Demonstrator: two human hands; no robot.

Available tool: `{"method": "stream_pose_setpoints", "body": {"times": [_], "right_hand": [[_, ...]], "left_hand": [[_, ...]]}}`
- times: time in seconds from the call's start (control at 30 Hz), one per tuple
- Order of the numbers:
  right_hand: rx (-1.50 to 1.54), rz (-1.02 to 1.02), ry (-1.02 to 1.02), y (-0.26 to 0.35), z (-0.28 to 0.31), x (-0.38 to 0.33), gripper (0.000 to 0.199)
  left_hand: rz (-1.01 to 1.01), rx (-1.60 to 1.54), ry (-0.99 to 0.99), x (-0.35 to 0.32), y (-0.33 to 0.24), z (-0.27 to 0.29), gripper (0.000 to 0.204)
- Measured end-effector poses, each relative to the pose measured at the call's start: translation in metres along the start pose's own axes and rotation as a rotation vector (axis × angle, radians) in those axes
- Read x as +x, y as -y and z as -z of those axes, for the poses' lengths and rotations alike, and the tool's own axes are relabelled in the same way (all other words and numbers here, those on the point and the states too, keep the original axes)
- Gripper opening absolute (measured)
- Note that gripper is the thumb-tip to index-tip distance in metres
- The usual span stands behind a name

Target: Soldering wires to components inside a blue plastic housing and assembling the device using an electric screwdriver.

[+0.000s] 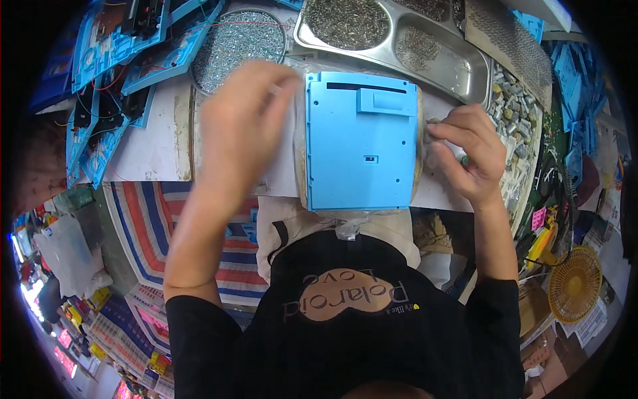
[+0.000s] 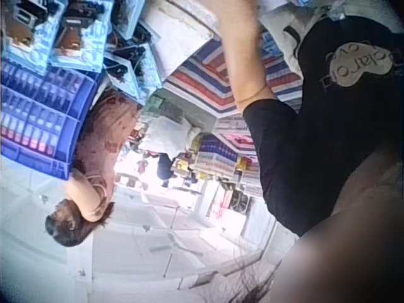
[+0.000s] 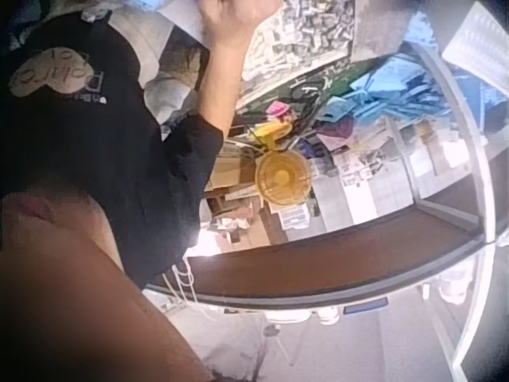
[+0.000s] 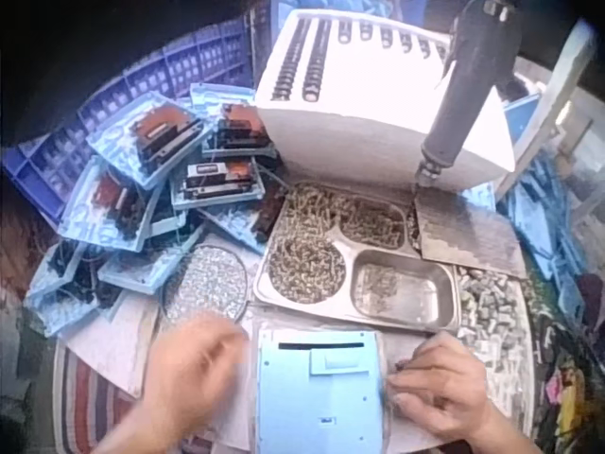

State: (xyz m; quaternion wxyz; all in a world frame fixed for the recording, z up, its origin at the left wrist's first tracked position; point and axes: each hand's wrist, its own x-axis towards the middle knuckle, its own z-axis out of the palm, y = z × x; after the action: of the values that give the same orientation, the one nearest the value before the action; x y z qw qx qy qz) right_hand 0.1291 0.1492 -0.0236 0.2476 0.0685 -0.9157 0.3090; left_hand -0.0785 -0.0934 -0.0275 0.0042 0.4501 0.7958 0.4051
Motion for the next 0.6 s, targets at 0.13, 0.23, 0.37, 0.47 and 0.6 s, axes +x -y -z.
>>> {"method": "stream_pose_setpoints", "body": {"times": [0.13, 0.23, 0.37, 0.47, 0.6], "right_hand": [[-0.003, -0.043, -0.055, 0.008, 0.002, -0.009, 0.024], [-0.009, -0.058, -0.087, 0.013, 0.009, -0.016, 0.023], [-0.005, -0.133, -0.077, 0.018, 0.019, -0.032, 0.019], [-0.017, -0.135, -0.089, 0.019, 0.020, -0.037, 0.021], [-0.012, -0.098, -0.104, 0.017, 0.018, -0.033, 0.024]], "left_hand": [[-0.255, -0.224, 0.286, -0.020, -0.064, -0.018, 0.017], [-0.282, -0.333, 0.378, -0.027, -0.072, -0.039, 0.021], [-0.307, -0.227, 0.361, -0.028, -0.072, -0.049, 0.017], [-0.327, -0.110, 0.345, -0.027, -0.072, -0.048, 0.016], [-0.285, -0.104, 0.345, -0.030, -0.075, -0.049, 0.020]]}}
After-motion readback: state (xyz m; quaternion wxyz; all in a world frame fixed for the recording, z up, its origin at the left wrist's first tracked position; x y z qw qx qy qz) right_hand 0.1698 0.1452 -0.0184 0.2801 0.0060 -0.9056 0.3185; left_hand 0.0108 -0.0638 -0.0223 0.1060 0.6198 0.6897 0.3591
